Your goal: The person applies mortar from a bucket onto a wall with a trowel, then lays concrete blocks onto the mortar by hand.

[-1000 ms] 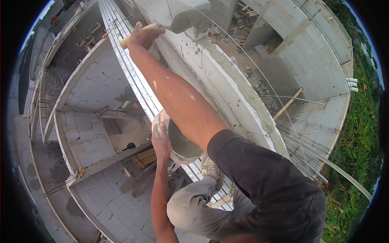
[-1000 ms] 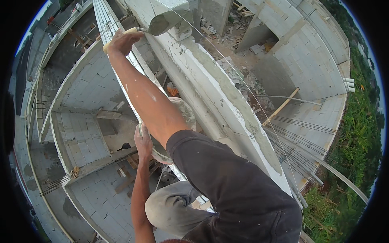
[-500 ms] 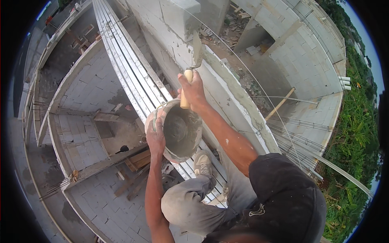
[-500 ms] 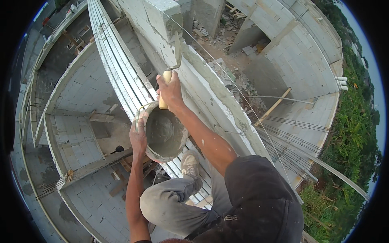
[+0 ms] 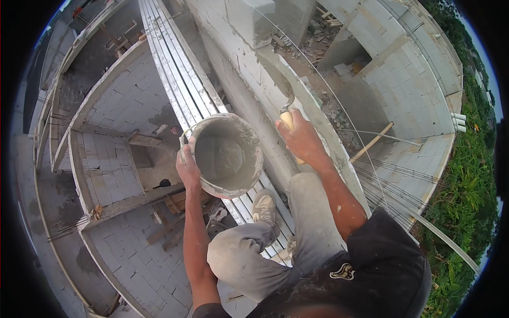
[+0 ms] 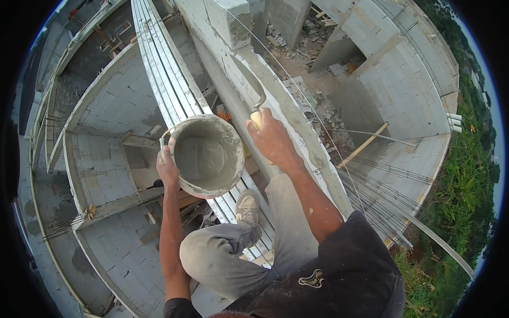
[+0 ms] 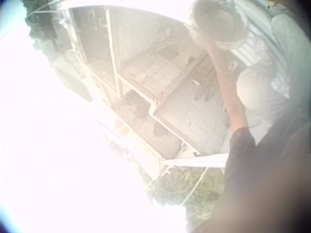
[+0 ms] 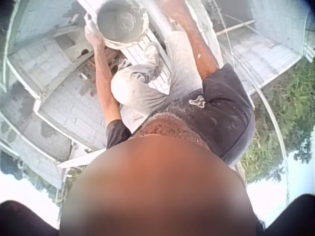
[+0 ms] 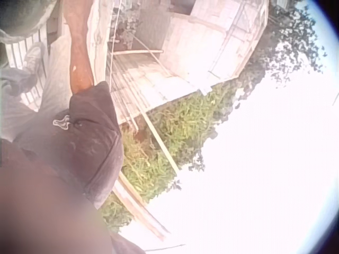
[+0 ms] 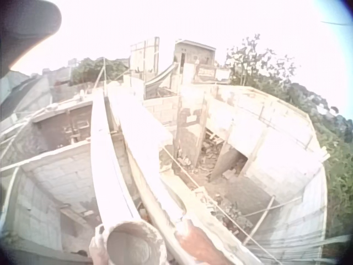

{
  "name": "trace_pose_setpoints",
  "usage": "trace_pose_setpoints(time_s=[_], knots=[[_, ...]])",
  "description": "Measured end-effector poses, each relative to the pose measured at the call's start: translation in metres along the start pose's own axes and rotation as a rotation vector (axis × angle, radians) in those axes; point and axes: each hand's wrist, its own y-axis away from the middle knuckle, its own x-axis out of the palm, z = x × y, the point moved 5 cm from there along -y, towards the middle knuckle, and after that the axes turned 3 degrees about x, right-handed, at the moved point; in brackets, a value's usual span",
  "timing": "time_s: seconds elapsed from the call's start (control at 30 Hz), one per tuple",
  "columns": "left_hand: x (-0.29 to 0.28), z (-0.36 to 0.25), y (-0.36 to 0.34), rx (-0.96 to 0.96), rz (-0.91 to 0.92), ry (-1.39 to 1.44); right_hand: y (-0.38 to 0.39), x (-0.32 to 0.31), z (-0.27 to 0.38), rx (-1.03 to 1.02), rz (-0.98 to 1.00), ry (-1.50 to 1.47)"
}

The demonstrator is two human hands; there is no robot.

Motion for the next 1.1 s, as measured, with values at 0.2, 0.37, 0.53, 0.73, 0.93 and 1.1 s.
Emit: trace_pose_setpoints(time_s=[0.2,0.37,0.53,0.73,0.93,1.1], knots=[[-0.066,0.085,-0.003,-0.280,-0.224,0.232,0.039,0.111,-0.003,0.020,0.661,-0.203],[-0.069,0.128,0.083,-0.875,-0.083,0.598,0.036,0.163,0.006,-0.102,0.611,-0.212],[-0.022,0.146,0.191,-1.004,-0.185,0.968,0.052,0.126,-0.014,-0.325,0.277,-0.080],[0.008,0.099,0.223,-1.048,0.281,1.016,0.053,0.097,-0.063,-0.179,0.259,-0.110],[0.009,0.045,0.227,-0.927,0.610,0.602,0.043,0.101,-0.071,-0.177,0.232,-0.095],[-0.002,0.048,0.225,-1.112,0.811,0.341,0.048,0.078,-0.058,-0.137,0.270,-0.081]])
